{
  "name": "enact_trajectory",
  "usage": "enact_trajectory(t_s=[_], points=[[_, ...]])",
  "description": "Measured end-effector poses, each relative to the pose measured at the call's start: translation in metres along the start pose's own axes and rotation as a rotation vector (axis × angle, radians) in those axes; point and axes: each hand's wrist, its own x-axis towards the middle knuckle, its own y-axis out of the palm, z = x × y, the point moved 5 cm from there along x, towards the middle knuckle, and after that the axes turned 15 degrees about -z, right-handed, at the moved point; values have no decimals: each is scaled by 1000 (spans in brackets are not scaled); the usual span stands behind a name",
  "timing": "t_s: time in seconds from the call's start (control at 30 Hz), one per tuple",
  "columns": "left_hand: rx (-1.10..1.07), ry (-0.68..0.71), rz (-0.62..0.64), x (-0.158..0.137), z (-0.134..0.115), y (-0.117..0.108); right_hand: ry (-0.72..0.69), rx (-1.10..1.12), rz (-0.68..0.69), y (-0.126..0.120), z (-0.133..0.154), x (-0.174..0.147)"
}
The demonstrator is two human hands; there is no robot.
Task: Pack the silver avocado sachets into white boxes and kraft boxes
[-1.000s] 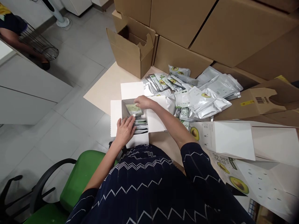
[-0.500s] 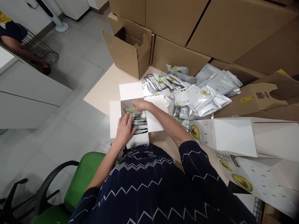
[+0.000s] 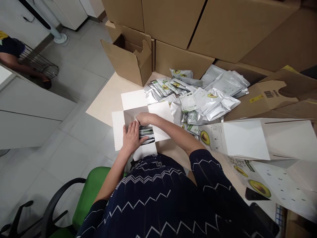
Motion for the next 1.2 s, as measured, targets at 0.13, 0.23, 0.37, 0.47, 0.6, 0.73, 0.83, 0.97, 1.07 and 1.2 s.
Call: enact_trajectory(t_s=[0.13, 0.23, 0.37, 0.47, 0.6, 0.73, 0.83, 0.97, 1.07, 1.2], points=[[26, 5, 11, -2, 1, 2, -285, 143, 85, -46, 12, -26], [41, 9, 40, -2, 1, 3, -242, 419, -292, -115, -24, -38], [34, 5, 67, -2, 2, 3, 36, 320, -747, -168, -128, -59], [35, 6, 68, -2, 2, 3, 128, -39, -646, -150, -188, -73], [50, 14, 61, -2, 3, 4, 87, -514, -449, -92, -220, -88], [74, 17, 59, -2, 2, 3, 65, -667, -573, -64, -224, -97], [86, 16, 60, -3, 2, 3, 49, -599, -632, -62, -227, -101], [83, 22, 52, -3, 2, 3, -9, -323, -747, -82, -226, -108], [76, 28, 47, -3, 2, 3, 101, 119, -1004, -113, -225, -117], [70, 20, 51, -3, 3, 3, 381, 814, -1250, -144, -229, -126]])
